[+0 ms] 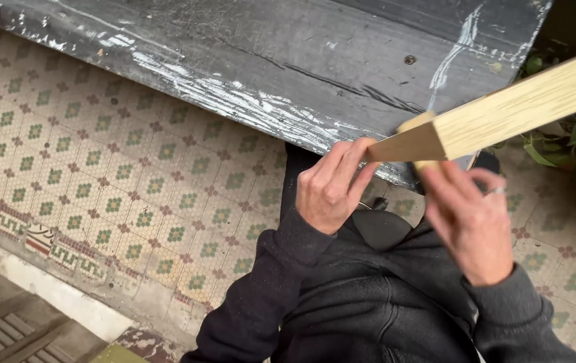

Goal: Sanding the edges and surfaces of wooden frames using a sanding block.

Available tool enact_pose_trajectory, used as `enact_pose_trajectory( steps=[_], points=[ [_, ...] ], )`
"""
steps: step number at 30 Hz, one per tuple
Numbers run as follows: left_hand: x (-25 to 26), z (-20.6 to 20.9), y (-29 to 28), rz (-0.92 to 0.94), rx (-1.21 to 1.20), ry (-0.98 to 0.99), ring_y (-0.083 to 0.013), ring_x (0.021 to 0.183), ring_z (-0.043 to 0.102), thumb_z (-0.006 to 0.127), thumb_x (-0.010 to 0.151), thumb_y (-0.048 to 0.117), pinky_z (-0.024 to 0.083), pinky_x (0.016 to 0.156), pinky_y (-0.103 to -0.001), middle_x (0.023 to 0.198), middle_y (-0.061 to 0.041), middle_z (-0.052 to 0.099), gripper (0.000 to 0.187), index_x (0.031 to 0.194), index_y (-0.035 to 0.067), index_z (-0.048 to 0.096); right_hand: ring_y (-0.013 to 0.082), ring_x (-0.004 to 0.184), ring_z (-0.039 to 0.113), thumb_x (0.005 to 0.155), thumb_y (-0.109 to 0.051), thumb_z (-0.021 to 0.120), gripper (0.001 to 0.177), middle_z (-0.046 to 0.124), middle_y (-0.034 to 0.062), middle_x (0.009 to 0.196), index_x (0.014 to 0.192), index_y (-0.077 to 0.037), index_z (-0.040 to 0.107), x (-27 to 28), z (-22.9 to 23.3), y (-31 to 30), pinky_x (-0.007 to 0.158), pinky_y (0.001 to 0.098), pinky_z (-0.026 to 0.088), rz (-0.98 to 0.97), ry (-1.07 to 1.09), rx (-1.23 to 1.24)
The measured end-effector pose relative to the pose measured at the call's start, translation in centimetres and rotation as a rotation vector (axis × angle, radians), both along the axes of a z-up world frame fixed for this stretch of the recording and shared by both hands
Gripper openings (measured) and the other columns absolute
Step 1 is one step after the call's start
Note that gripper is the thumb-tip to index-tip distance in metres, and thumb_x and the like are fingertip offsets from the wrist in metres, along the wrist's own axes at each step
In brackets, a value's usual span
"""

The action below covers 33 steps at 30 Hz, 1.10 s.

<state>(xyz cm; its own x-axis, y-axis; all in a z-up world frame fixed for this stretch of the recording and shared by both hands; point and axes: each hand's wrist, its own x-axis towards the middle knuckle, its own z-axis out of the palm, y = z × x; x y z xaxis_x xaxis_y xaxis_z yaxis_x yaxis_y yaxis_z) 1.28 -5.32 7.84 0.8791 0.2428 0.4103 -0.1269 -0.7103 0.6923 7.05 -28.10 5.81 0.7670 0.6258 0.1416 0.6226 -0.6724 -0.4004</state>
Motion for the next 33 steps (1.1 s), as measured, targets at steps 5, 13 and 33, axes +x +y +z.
enact_pose_trajectory(
  steps=[5, 13, 33],
  points=[
    [0.0, -0.5, -0.3, -0.017, 0.002, -0.014, -0.0253, 0.091, 0.074, 0.074, 0.100, 0.008, 0.061, 0.074, -0.036, 0.108, -0.009, 0.067, 0.034, 0.130, 0.005, 0.059, 0.0374, 0.112, 0.056, 0.078, -0.007, 0.075, 0.062, 0.065, 0.0072, 0.139, 0.139, -0.013, 0.065, -1.5, 1.6, 3.7, 0.097, 0.0451, 0.048, 0.023, 0.051, 0.034],
    [-0.1, -0.9, -0.2, -0.022, 0.004, 0.005, -0.0255, 0.089, 0.074, 0.075, 0.099, 0.009, 0.061, 0.073, -0.035, 0.107, -0.009, 0.067, 0.035, 0.130, 0.005, 0.060, 0.0384, 0.126, 0.055, 0.084, -0.002, 0.074, 0.055, 0.066, 0.0047, 0.138, 0.136, -0.014, 0.066, -0.6, 0.7, 3.6, 0.109, 0.0460, 0.047, -0.034, -0.023, 0.064],
    [0.1, -0.4, 0.0, -0.014, 0.020, -0.020, -0.0291, 0.092, 0.073, 0.074, 0.097, 0.005, 0.060, 0.075, -0.037, 0.110, -0.009, 0.066, 0.035, 0.129, 0.004, 0.059, 0.0381, 0.109, 0.056, 0.072, -0.010, 0.076, 0.060, 0.064, 0.0105, 0.137, 0.132, -0.012, 0.067, -1.4, 2.0, 3.1, 0.094, 0.0470, 0.047, 0.115, 0.016, 0.087]
  ],
)
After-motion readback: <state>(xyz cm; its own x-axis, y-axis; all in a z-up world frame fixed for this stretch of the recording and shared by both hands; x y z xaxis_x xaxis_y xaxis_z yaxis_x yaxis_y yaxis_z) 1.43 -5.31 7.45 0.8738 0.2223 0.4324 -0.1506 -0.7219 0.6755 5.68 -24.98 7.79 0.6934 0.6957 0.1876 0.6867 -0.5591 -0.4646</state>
